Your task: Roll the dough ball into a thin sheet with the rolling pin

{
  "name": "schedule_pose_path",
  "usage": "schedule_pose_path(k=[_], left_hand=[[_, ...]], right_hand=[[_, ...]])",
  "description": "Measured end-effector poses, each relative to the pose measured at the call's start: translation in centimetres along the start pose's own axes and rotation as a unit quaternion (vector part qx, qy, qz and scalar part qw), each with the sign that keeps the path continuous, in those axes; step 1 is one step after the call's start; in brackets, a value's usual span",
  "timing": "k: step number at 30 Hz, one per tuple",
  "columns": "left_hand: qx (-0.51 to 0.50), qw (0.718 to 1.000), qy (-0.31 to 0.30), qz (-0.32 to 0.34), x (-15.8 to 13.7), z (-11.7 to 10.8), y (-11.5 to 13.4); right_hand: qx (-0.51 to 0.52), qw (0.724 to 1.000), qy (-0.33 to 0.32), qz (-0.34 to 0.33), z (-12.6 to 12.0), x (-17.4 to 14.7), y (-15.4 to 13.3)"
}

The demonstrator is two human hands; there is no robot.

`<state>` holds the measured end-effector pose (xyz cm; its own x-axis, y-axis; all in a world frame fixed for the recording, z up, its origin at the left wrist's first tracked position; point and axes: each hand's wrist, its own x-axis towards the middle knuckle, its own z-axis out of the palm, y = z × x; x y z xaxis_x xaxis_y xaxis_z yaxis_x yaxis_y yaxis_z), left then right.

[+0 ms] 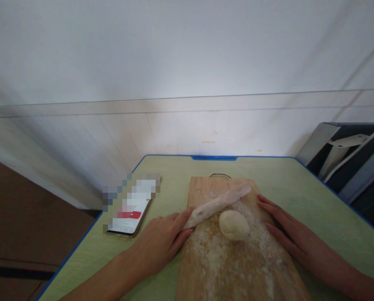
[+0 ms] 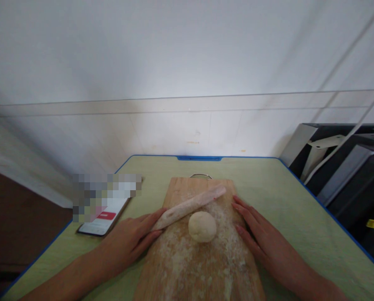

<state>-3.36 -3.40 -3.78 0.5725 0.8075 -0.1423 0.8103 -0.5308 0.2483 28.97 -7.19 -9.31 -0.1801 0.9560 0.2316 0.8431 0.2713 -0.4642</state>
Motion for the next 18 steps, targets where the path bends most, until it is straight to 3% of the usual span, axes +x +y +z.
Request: schedule_pose_path(k=[11,18], left_hand=[[0.064,0.998,0.001,-0.007,0.43,0.25,-0.11],[0.092,0.995,0.036,0.021,0.23,0.82,-0.16]], right_hand=[[-0.005,1.000,-0.002,-0.006,-0.31,0.18,-0.46],[0.004,1.000,0.012,-0.014,-0.26,0.11,-0.43]])
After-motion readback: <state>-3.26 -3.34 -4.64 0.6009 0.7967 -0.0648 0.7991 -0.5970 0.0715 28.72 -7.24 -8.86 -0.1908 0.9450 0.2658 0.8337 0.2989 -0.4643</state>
